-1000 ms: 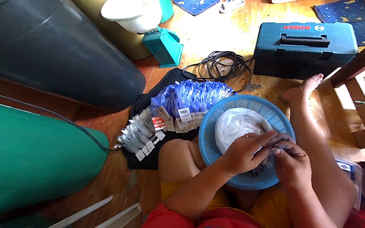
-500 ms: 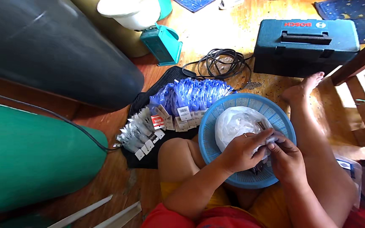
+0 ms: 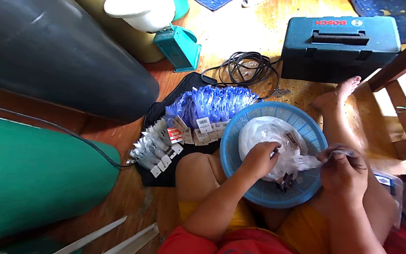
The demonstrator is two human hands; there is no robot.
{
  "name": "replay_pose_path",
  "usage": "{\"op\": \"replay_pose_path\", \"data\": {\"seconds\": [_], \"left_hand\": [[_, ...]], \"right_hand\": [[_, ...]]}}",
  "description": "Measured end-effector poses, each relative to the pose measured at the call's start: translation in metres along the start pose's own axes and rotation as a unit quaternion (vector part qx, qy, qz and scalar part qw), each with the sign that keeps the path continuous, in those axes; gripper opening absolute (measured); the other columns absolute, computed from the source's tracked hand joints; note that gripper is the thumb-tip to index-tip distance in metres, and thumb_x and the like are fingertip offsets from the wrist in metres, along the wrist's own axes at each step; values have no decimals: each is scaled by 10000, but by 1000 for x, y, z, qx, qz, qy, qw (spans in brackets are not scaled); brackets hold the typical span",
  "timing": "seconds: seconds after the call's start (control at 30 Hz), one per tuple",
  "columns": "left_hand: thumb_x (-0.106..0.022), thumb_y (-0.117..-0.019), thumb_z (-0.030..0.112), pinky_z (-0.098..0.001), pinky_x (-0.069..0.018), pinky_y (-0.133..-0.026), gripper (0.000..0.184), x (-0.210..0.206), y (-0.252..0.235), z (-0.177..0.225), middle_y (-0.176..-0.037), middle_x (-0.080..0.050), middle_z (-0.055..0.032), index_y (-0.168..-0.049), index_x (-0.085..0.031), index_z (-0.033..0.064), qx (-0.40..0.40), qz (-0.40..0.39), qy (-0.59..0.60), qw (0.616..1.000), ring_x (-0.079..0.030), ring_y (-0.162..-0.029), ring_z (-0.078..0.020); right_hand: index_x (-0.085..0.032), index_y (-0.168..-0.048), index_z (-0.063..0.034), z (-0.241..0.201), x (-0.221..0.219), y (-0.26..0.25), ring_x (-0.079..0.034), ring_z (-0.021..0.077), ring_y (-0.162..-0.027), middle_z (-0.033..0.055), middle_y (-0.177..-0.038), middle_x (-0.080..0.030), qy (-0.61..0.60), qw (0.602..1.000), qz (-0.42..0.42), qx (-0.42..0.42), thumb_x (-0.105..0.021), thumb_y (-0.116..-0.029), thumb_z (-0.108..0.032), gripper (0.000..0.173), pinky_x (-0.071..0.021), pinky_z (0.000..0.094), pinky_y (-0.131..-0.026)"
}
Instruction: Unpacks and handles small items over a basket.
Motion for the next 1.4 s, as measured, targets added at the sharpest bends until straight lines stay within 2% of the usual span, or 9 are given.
{"op": "replay_pose_path", "data": {"seconds": [0.23,0.4,0.57,0.8,0.93,1.1,1.2,1.3,1.4], "left_hand": [[-538,-1032,114,-469,-468,-1080,294,-21,-5,4,-1273,-664,-170,-1289,-673,62,-50,-141,-72,986,-617,-1228,-313],[-465,-1071,176,-490,-419,-1133,367,-45,-25,11,-1405,-599,-157,-1402,-601,96,7,-167,-92,982,-528,-1356,-323],[-645,-976,170,-610,-485,-1017,485,-58,-38,5,-1272,-662,-167,-1444,-522,133,46,-199,-103,973,-572,-1271,-402],[-682,-973,151,-381,-550,-954,332,-4,-21,8,-1114,-696,-155,-1250,-617,-20,1,-111,141,984,-688,-1027,-209],[-644,-996,124,-244,-543,-885,175,28,1,15,-1028,-717,-73,-1093,-729,6,-54,-18,203,977,-663,-926,-69],[-573,-1038,173,-313,-531,-925,310,51,12,34,-1090,-711,-93,-1319,-656,72,-131,-110,61,983,-664,-992,-149],[-596,-1028,181,-377,-511,-957,308,58,14,46,-1073,-720,-90,-1311,-654,75,-158,-109,9,981,-661,-1031,-200],[-657,-991,159,-393,-535,-947,269,58,13,38,-1041,-730,-69,-1247,-698,87,-177,13,-8,984,-677,-1020,-202],[-665,-993,189,-480,-509,-1019,315,61,7,15,-1186,-700,-104,-1292,-672,91,-72,62,-53,994,-654,-1133,-267]], "right_hand": [[-755,-974,-165,3,15,-5,-646,48,-637,-20,-857,-734,25,996,73,-37,-639,-990,-120,125,-566,196,-606],[-748,-972,-158,3,18,-6,-630,44,-621,-21,-858,-729,23,995,90,-34,-628,-994,-111,131,-555,190,-593],[-743,-961,-156,2,24,-7,-624,44,-611,-27,-822,-719,27,993,109,-32,-606,-1000,-90,157,-553,193,-588],[-737,-946,-141,2,23,-6,-603,33,-584,-28,-782,-704,38,990,114,-78,-613,-982,-67,149,-535,182,-567],[-740,-947,-136,4,18,-5,-610,33,-587,-35,-822,-722,88,984,63,-143,-620,-967,-51,148,-549,195,-569],[-772,-989,-126,6,13,2,-678,29,-782,6,-1238,-698,156,956,-193,-154,-673,-947,-110,108,-595,216,-662],[-768,-994,-92,9,-1,6,-672,2,-853,0,-1183,-689,183,930,-282,-146,-695,-937,-88,92,-597,186,-715],[-760,-991,-65,14,-3,7,-668,19,-799,7,-1083,-700,182,933,-278,-138,-678,-937,-46,100,-594,186,-669],[-758,-997,-69,12,4,5,-664,35,-743,7,-1064,-709,186,946,-227,-141,-674,-935,-34,110,-594,205,-631]]}}
Point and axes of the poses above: each hand's wrist, its own y-axis away from the middle knuckle, its own x-axis out of the back of the hand, z = x × y, the point moved 1 cm from there along -y, towards the middle knuckle
